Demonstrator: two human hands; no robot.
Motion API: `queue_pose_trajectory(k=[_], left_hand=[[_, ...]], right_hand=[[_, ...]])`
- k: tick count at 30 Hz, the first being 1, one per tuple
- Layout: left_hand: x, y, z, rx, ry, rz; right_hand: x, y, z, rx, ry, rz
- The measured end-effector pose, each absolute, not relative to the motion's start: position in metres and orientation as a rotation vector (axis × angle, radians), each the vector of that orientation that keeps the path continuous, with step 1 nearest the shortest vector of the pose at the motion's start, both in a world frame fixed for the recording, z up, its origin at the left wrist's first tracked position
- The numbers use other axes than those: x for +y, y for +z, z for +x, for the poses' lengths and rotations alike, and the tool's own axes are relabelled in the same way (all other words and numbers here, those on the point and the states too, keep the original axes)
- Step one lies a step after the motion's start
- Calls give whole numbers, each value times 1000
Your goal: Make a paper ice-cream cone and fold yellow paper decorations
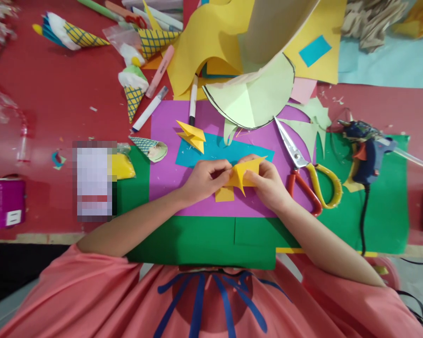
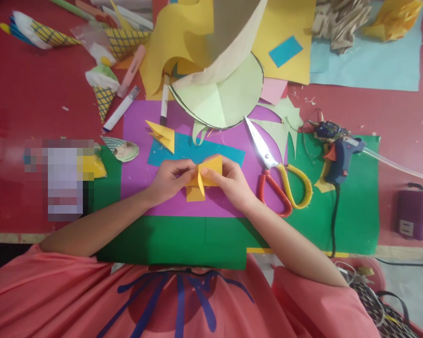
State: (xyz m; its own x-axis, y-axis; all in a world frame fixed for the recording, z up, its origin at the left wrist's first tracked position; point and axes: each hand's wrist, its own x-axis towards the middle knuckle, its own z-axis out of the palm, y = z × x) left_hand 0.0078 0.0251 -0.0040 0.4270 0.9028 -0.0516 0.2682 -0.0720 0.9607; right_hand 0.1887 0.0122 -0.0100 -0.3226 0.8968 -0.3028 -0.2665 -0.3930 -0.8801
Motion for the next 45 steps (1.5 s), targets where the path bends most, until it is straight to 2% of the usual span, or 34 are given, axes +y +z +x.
queue_pose_trajectory(k=[10,18,26,33,45], left_hand=[[25,-5,9,1026,730,1651],[24,-7,8,969,737,1710],[24,-5,8,1014,690,1655],[23,-6,4,902,754,1367],[24,-4,9,982,760,1361]], right_hand=[[19,-3,190,-1198,1667,-1115],[26,0,200,-1335,1687,-1036],[24,-2,197,-1222,1740,-992],[23,-2,197,-1146,1511,-1199],[21,-4,194,-1171,1364,-1293]])
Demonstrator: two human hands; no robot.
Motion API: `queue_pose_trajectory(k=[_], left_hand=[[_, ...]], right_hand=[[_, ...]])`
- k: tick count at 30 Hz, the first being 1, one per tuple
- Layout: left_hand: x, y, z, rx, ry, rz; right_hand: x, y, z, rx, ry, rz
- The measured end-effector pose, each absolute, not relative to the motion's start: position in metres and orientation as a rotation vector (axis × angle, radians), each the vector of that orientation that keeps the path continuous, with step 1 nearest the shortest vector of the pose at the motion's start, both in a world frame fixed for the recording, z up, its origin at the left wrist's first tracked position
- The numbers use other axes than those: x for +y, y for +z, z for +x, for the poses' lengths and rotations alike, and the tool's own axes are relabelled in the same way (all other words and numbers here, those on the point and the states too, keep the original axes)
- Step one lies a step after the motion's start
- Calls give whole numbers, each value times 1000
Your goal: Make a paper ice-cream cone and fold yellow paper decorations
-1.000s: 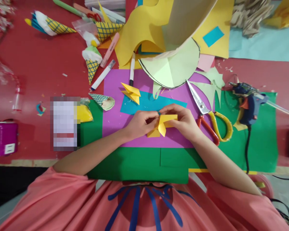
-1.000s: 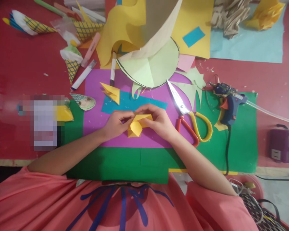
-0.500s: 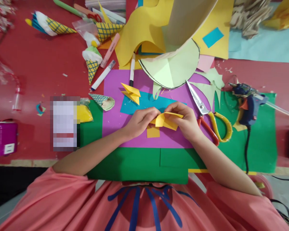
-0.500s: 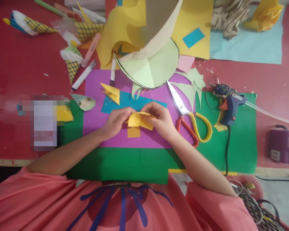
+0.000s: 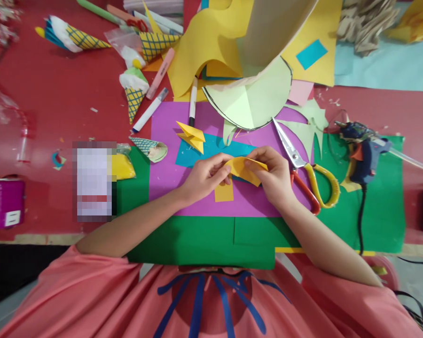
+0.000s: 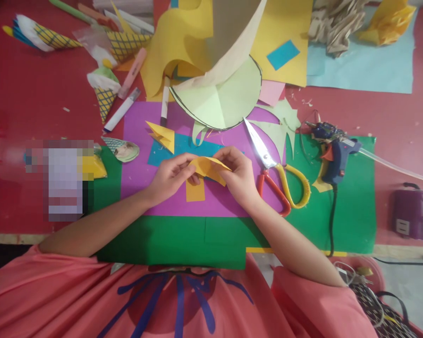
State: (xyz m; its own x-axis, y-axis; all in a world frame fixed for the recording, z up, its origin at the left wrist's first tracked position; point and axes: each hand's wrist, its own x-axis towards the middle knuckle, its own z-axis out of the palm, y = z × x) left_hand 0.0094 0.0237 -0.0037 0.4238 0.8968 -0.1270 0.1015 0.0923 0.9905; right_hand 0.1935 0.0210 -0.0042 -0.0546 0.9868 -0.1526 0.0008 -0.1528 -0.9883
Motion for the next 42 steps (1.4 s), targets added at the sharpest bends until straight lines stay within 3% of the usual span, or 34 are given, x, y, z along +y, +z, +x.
queue_pose_trajectory(k=[42], left_hand=[[23,-11,11,1035,770,1284]], right_hand=[[22,-6,197,-1145,1336,-1311]])
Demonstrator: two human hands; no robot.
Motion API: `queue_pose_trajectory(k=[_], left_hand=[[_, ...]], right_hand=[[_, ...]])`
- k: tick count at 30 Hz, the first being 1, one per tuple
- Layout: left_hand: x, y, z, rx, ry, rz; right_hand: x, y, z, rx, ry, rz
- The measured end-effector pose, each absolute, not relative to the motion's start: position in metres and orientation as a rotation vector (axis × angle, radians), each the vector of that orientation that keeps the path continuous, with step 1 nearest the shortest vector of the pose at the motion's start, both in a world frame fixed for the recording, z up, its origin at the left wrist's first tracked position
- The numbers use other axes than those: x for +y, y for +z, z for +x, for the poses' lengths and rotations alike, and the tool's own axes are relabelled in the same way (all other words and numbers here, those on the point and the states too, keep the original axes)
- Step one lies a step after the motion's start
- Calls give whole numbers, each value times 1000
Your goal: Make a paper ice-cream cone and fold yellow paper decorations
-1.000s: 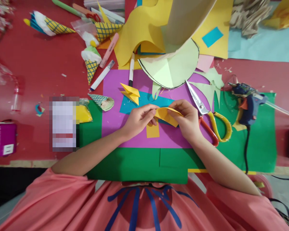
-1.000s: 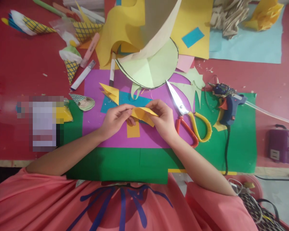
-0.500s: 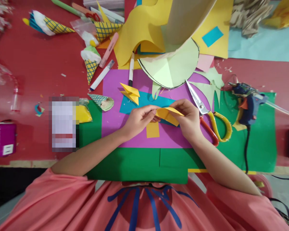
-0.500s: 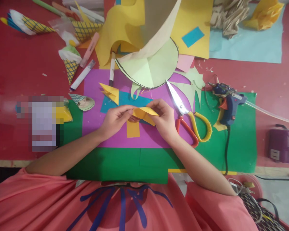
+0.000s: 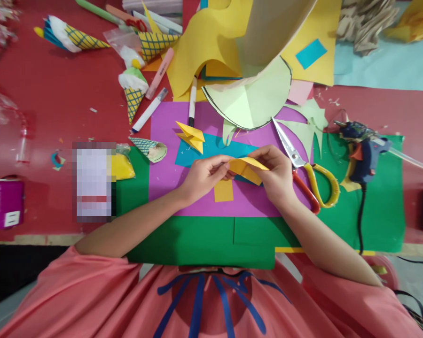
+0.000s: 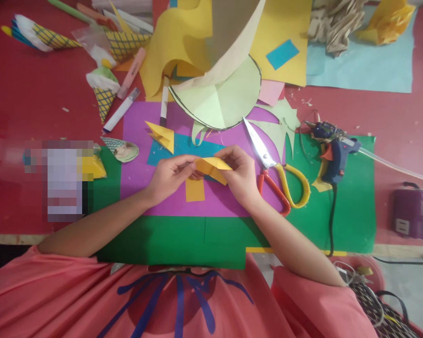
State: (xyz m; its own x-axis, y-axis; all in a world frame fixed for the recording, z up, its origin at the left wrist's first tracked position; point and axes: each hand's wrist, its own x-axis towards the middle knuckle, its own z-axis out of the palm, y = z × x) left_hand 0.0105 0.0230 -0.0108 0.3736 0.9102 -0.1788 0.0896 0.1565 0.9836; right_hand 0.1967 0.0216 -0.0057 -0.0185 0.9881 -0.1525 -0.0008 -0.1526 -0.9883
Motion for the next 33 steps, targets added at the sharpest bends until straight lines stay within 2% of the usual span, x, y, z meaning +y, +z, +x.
queue_pose_trajectory(k=[33], left_hand=[[22,-5,9,1089,850,1426]], right_hand=[[22,-4,196,-1211,1549,-1188]])
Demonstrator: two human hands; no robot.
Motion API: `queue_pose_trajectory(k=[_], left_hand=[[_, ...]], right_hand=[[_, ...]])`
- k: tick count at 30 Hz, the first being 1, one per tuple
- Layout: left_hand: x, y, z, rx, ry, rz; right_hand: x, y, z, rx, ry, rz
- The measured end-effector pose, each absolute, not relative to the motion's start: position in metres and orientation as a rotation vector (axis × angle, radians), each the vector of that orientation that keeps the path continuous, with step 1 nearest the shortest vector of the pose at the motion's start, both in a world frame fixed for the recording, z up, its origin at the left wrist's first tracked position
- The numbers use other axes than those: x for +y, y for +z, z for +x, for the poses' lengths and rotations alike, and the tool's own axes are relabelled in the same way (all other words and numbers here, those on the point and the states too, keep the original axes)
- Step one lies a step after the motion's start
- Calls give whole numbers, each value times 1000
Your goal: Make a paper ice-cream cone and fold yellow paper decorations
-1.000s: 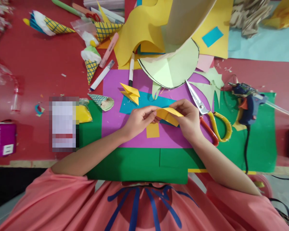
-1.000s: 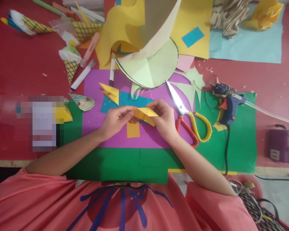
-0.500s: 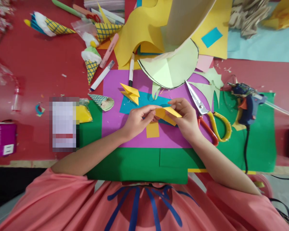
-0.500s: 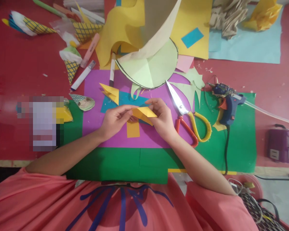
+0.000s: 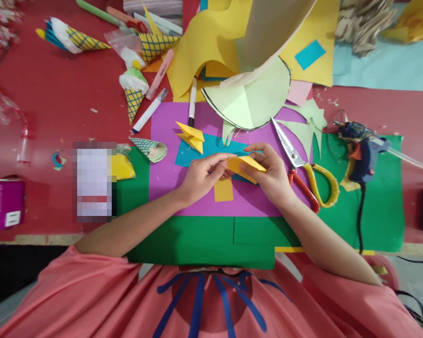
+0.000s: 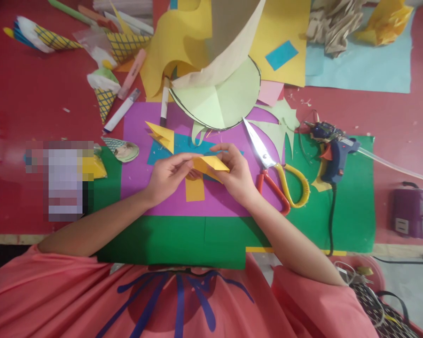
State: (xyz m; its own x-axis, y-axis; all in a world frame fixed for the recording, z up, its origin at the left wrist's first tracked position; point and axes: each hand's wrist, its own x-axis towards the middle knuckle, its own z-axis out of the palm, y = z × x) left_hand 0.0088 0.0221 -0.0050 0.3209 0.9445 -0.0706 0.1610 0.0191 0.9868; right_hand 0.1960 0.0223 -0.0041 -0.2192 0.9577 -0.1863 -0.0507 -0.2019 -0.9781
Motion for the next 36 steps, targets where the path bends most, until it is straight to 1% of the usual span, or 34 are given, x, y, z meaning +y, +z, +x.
queue_pose_trajectory(k=[12,19,27,32,36], left_hand=[[23,-7,8,1101,884,1491],[24,-13,4,1000,946,1322],[23,-11,8,1029,859,1361],[23,-9,10,1021,869,1370],[23,-9,8,1032,886,1417]], right_hand=[[20,-2,194,-1273,1553,-1180],[20,-1,195,-1284,1509,-1211],[21,1,195,-1310,1503,-1216],[22,-1,196,-1330,1421,-1224],[22,-2,197,-1301,1457,-1202]])
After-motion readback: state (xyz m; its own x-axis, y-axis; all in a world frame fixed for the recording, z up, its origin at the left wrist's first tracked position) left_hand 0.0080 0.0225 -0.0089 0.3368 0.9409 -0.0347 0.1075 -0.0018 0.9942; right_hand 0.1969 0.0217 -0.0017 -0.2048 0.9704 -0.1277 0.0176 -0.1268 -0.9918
